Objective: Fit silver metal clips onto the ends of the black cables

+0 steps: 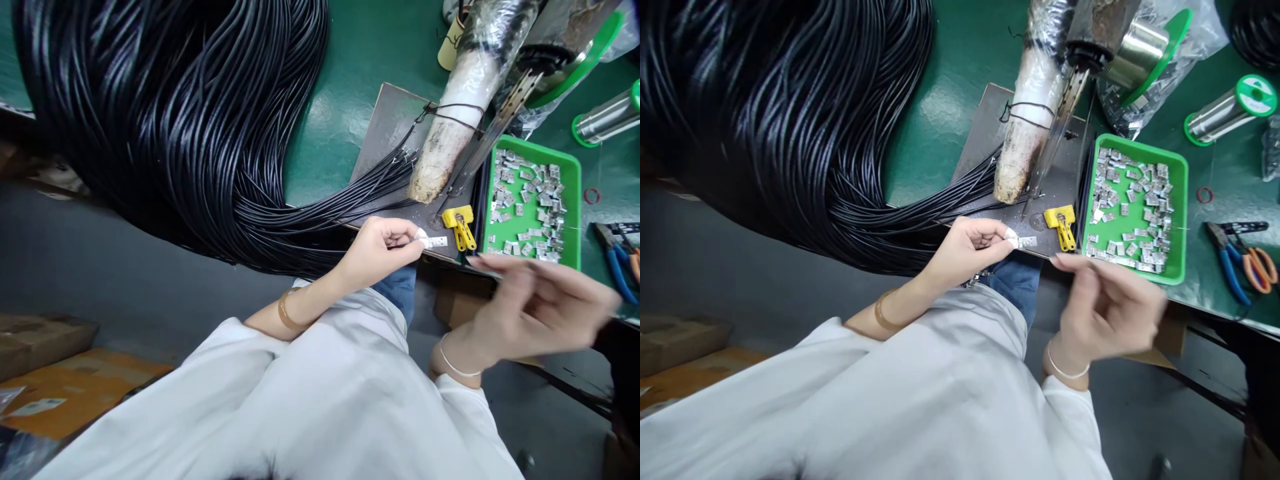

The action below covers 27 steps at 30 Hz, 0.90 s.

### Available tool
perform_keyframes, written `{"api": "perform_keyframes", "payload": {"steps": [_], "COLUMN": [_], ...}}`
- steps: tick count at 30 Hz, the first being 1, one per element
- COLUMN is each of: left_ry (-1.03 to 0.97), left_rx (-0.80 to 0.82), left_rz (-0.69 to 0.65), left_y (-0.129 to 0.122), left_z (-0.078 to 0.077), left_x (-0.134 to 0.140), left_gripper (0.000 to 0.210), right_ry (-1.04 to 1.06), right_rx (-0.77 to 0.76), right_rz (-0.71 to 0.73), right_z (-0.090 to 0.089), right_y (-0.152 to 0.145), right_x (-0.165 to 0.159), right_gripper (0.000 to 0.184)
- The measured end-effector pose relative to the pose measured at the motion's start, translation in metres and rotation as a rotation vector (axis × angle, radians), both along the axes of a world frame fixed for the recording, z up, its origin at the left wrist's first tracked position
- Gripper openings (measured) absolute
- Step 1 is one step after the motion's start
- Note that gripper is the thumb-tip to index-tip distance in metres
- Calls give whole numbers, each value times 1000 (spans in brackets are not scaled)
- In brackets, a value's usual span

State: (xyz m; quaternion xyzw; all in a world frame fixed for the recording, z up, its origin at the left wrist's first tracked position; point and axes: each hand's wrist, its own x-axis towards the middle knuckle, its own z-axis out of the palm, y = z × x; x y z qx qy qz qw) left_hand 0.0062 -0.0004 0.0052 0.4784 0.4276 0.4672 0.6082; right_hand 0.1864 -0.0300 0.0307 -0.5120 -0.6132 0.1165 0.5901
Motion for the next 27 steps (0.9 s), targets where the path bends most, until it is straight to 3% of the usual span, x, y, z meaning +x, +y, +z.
{"api": "perform_keyframes", "payload": {"steps": [4, 9, 17, 27], "left_ry": [-131, -130, -98, -139], "left_rx": [-33, 3, 25, -54], "left_rz": [57, 105, 135, 67], "left_y": [7, 13, 15, 16], "left_z": [0, 2, 5, 7], "left_x": [2, 5, 6, 0], "left_gripper": [16, 14, 14, 13], "right_ry": [-218, -210, -176, -194], "right_rx": [-33, -56, -35, -49], "right_rz": [54, 112, 121, 231], "right_z": [-15, -23, -16, -13], "right_y": [16, 21, 23, 15], "right_x": [-25, -29, -34, -30], "right_gripper": [12, 13, 17, 19]}}
